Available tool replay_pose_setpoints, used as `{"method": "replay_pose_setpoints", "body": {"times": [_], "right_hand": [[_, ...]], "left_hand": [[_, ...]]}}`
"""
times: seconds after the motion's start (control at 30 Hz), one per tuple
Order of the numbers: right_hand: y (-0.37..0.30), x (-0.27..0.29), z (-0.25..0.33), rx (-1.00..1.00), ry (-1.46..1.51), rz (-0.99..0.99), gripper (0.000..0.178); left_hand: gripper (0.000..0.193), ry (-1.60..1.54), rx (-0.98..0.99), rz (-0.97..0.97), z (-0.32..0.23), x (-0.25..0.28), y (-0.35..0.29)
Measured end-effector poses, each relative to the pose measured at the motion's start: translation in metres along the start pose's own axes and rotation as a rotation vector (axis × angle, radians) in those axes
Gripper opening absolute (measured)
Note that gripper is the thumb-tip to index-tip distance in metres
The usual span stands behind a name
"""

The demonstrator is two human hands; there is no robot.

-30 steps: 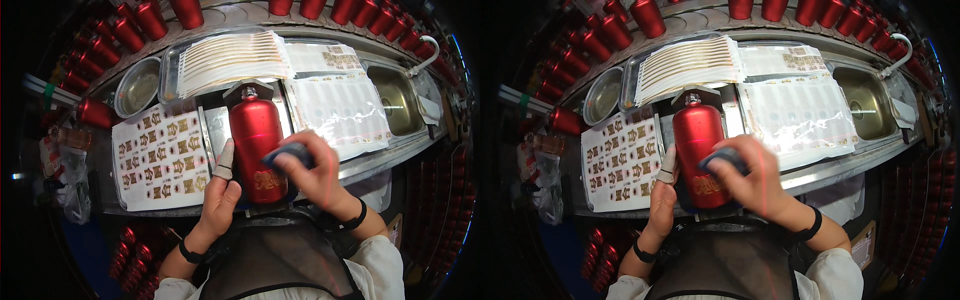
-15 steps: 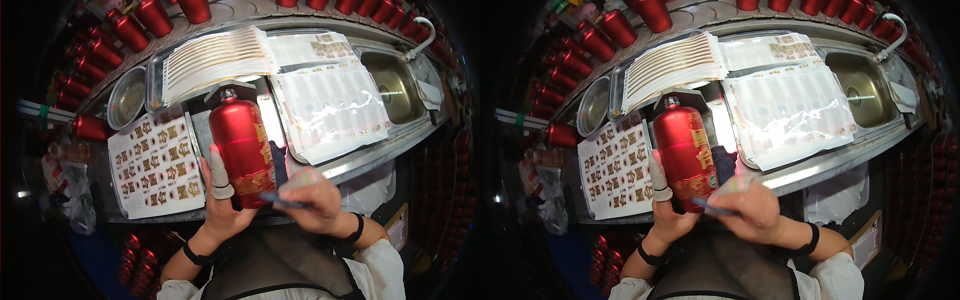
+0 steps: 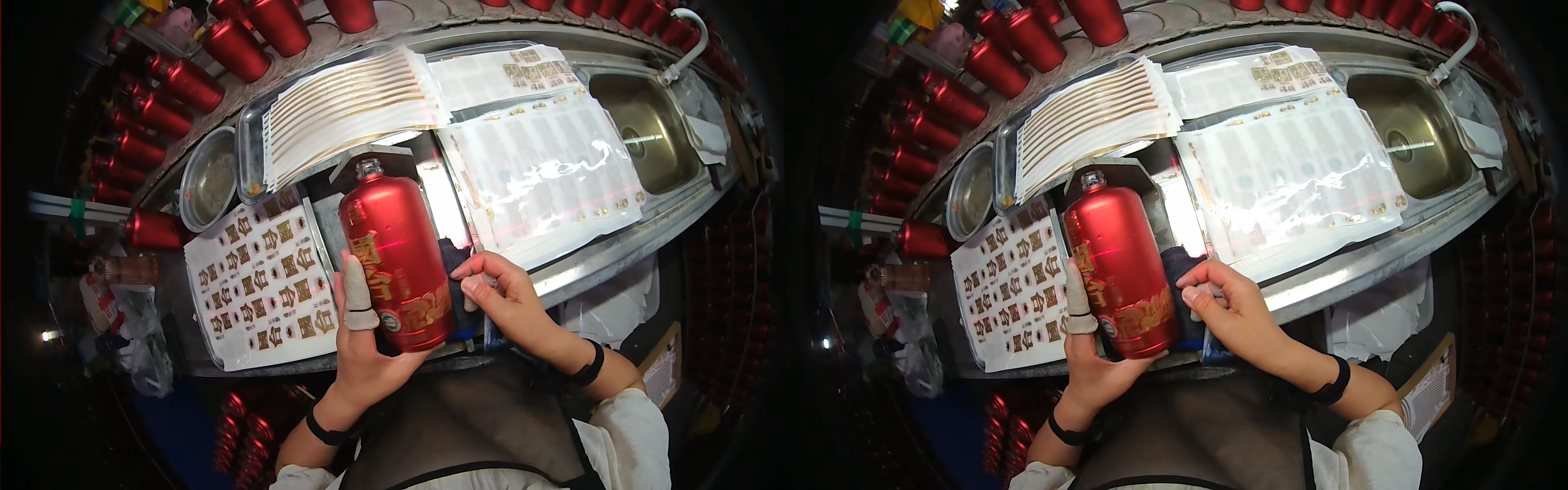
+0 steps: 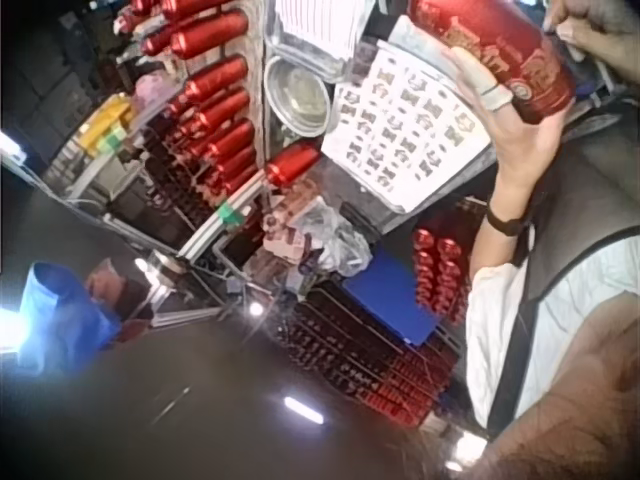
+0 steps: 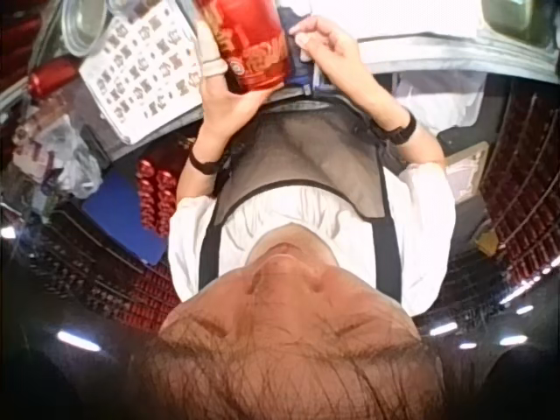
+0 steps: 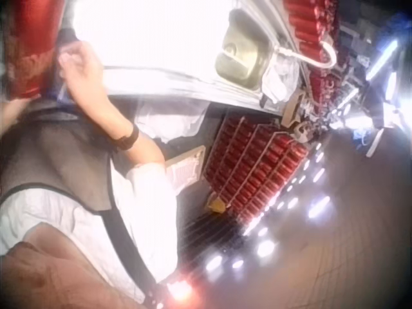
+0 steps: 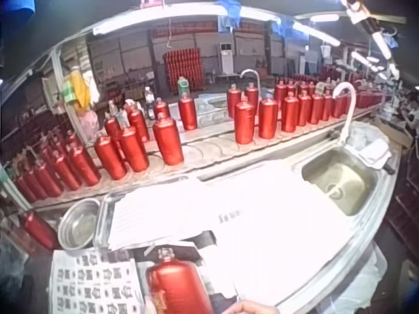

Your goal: Applying adhesive labels to large red industrial bottles or canisters and then moving materials.

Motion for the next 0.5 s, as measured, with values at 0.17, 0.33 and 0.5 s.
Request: {"method": "replay_pose_setpoints", "body": {"times": [0.17,0.33,0.5], "right_hand": [[0.005,-0.008,0.009,0.073,-0.155,-0.057,0.023],[0.006,-0.017,0.028,0.083,-0.517,-0.147,0.047],[0.007,-0.014,0.029,0.055,-0.453,-0.065,0.055]], "left_hand": [[0.125,-0.64,-0.003,-0.081,0.016,0.001,0.002],[0.101,-0.865,0.26,-0.261,0.018,0.001,0.011],[0.099,-0.777,0.222,-0.206,0.017,-0.001,0.014]]}}
Point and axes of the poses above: each hand's wrist, its own y-axis towards the middle knuckle, its own x-axis out of the back of the hand, z = x × y, the point moved 3 cm from there along y, towards the middle knuckle, and after that the axes turned 11 degrees about -x, right-handed, at the moved point
